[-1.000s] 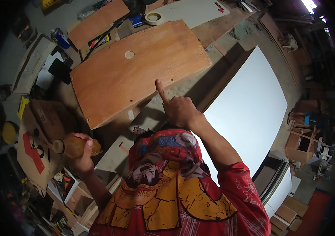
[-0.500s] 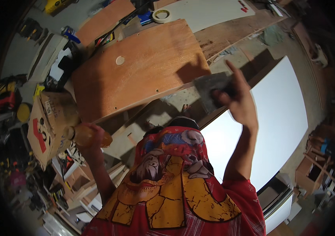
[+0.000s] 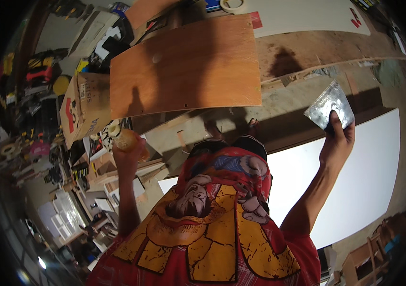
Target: The person applies a yellow liquid finish to a wooden board using a bottle and spreads it with a sanding block. The person repeatedly pours the liquid and rubs the surface, flipping the board to treat both sides.
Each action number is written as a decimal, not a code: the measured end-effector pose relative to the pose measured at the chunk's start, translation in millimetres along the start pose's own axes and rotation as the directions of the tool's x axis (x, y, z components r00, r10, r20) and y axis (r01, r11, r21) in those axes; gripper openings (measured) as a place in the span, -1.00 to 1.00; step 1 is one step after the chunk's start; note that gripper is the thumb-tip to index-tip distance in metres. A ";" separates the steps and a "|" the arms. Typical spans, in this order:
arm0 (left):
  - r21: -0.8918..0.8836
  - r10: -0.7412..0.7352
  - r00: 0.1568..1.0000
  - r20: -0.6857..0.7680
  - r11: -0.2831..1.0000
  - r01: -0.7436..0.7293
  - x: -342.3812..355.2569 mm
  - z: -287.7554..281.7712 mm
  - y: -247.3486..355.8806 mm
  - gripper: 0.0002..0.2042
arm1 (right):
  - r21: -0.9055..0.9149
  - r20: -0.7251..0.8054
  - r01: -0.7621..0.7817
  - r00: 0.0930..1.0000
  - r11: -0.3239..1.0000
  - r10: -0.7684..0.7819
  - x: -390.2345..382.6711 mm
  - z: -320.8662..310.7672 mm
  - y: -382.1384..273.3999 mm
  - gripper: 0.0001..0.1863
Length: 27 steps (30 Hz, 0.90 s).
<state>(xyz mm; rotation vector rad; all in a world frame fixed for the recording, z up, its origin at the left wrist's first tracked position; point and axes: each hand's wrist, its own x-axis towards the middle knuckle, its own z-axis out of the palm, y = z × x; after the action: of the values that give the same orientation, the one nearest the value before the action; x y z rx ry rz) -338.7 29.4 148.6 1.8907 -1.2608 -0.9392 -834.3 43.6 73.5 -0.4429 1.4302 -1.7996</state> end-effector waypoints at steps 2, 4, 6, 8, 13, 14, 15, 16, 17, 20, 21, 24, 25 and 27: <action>-0.191 -0.012 0.993 -0.116 0.982 -0.010 -17.3 10.1 -15.7 -0.73 | 0.009 -0.022 -0.057 0.998 0.998 0.057 4.2 -4.8 0.4 -0.70; -0.405 -0.110 0.969 -0.223 0.914 0.011 -35.8 21.5 -29.3 -0.73 | -0.039 0.005 -0.078 0.997 0.996 0.078 6.8 -1.0 -0.7 -0.53; -0.468 -0.175 0.945 -0.278 0.883 0.026 -47.5 25.9 -36.4 -0.73 | -0.062 -0.011 -0.084 0.996 0.995 0.083 10.9 12.9 -4.2 -0.43; -0.507 -0.193 0.911 -0.366 0.862 -0.021 -53.5 28.6 -39.7 -0.75 | -0.035 0.048 -0.082 0.995 0.996 0.084 18.6 35.5 -11.8 -0.29; -0.630 -0.293 0.804 -0.517 0.767 -0.126 -60.9 18.7 -41.3 -0.76 | -0.110 0.306 0.130 0.948 0.985 -0.091 33.1 110.2 -42.1 -0.34; -0.613 -0.253 0.795 -0.552 0.769 -0.181 -62.1 11.4 -43.4 -0.76 | -0.082 0.370 0.117 0.926 0.990 -0.078 29.2 124.0 -47.1 -0.40; -0.603 -0.238 0.785 -0.571 0.771 -0.205 -62.9 5.2 -45.3 -0.76 | -0.110 0.439 0.181 0.891 0.977 -0.115 26.1 137.7 -49.9 -0.44; -0.595 -0.227 0.780 -0.583 0.773 -0.220 -62.7 -1.4 -48.1 -0.77 | -0.138 0.489 0.233 0.861 0.962 -0.139 21.4 150.6 -52.5 -0.49; -0.534 -0.190 0.731 -0.656 0.800 -0.272 -57.5 -9.4 -52.0 -0.76 | -0.176 0.504 0.273 0.850 0.946 -0.152 14.3 161.7 -51.5 -0.53; -0.355 -0.051 0.647 -0.761 0.867 -0.350 -42.8 -32.6 -67.8 -0.74 | -0.202 0.527 0.274 0.840 0.940 -0.132 -6.4 185.7 -39.9 -0.67; -0.347 -0.036 0.680 -0.732 0.879 -0.326 -36.1 -43.5 -75.4 -0.69 | -0.220 0.498 0.263 0.858 0.939 -0.123 -11.2 189.1 -34.1 -0.69; -0.416 -0.072 0.735 -0.675 0.859 -0.298 -4.1 -68.8 -103.2 -0.66 | -0.158 0.351 0.191 0.928 0.969 -0.125 -11.0 182.9 -16.3 -0.71; -0.382 0.016 0.717 -0.696 0.838 -0.390 13.0 -73.2 -112.7 -0.63 | -0.044 0.339 0.209 0.923 0.977 -0.182 -5.7 174.9 -11.7 -0.70; -0.422 -0.042 0.755 -0.654 0.849 -0.318 46.8 -92.9 -130.4 -0.62 | 0.001 0.003 0.137 0.991 0.991 -0.137 9.8 154.2 0.7 -0.58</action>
<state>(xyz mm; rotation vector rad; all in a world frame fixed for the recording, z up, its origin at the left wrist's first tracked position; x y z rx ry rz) -187.5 38.4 78.7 1.4542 -0.6287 -0.3987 -734.6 -65.7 118.1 -0.5556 1.4269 -1.9072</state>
